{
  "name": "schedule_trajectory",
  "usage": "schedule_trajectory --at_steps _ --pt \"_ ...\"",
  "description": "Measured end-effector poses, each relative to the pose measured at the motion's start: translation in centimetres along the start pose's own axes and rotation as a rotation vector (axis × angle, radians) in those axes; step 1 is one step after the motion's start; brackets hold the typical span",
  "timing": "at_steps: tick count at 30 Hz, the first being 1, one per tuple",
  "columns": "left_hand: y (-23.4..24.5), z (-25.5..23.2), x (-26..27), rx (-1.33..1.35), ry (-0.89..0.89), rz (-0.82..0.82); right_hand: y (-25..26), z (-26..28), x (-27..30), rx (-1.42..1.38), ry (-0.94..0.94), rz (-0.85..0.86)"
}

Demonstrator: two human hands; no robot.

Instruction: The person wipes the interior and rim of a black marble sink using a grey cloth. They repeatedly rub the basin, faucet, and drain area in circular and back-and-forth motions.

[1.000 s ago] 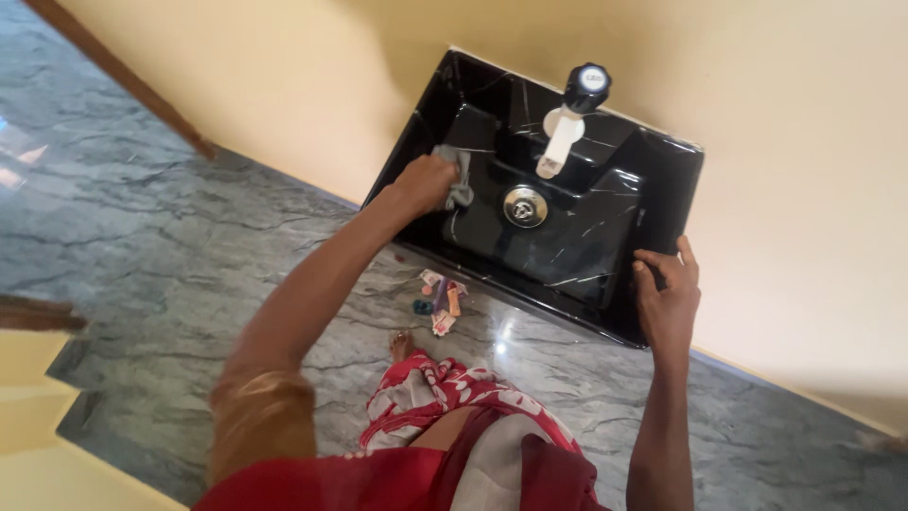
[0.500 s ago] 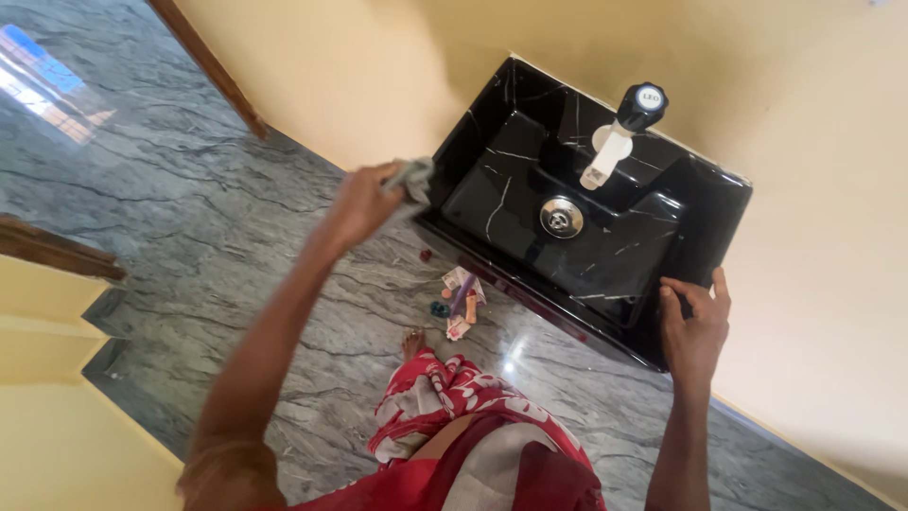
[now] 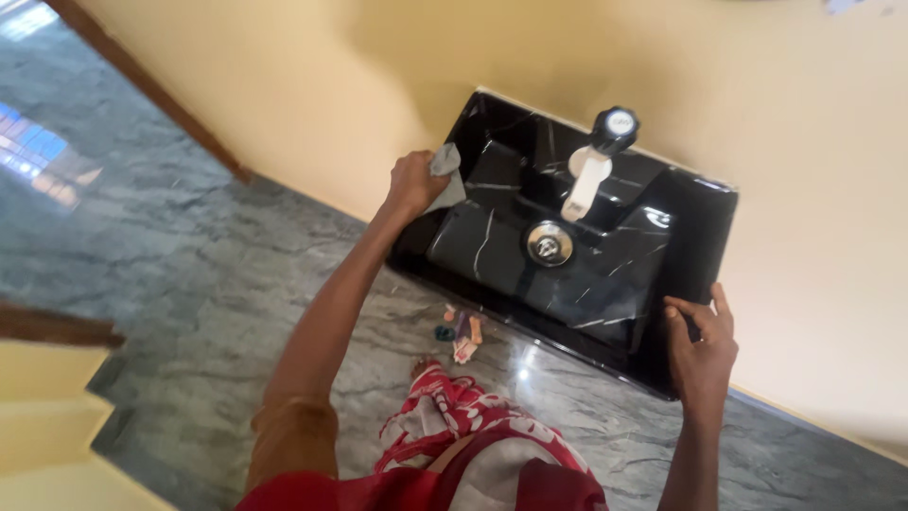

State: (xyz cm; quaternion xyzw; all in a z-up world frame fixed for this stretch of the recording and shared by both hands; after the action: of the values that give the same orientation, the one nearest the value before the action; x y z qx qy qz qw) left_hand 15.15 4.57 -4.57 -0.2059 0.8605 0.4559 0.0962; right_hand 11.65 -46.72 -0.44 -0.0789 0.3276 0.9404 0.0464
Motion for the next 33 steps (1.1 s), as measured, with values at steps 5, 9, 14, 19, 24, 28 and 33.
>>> schedule_trajectory --at_steps 5,9,14,19,24,28,33 --pt "-5.6 2.2 -11.0 -0.091 -0.014 0.01 -0.1 -0.2 -1.1 0.017 -0.158 -0.009" --pt "-6.7 1.0 -14.6 0.072 -0.137 -0.083 0.0 0.2 -1.5 0.06 -0.109 -0.044" --pt "-6.3 0.9 -13.4 -0.137 -0.027 0.042 -0.2 0.0 -1.0 0.044 -0.134 -0.027" --pt "-5.3 2.5 -7.1 -0.183 0.054 0.183 -0.1 -0.2 -0.6 0.07 0.047 -0.012" --pt "-0.4 1.5 2.6 -0.202 -0.014 0.243 0.2 0.5 0.1 0.019 0.017 0.032" --pt "4.2 -2.2 10.1 -0.224 0.033 0.192 0.3 1.1 0.3 -0.049 -0.053 0.07" --pt "7.6 -8.4 16.1 -0.291 0.011 -0.057 0.5 1.3 -0.3 0.044 0.061 0.056"
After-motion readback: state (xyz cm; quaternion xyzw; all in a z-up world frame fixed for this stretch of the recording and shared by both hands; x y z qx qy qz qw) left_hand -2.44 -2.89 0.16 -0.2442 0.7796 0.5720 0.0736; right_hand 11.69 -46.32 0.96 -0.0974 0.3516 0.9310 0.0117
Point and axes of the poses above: each hand's wrist, its own x-axis away from the middle knuckle, its own y-axis out of the back of the hand, z = x × y, the point moved 6 cm from there along -x, towards the middle knuckle, and after that the axes turned 13 degrees about -y, right-handed, at the moved point
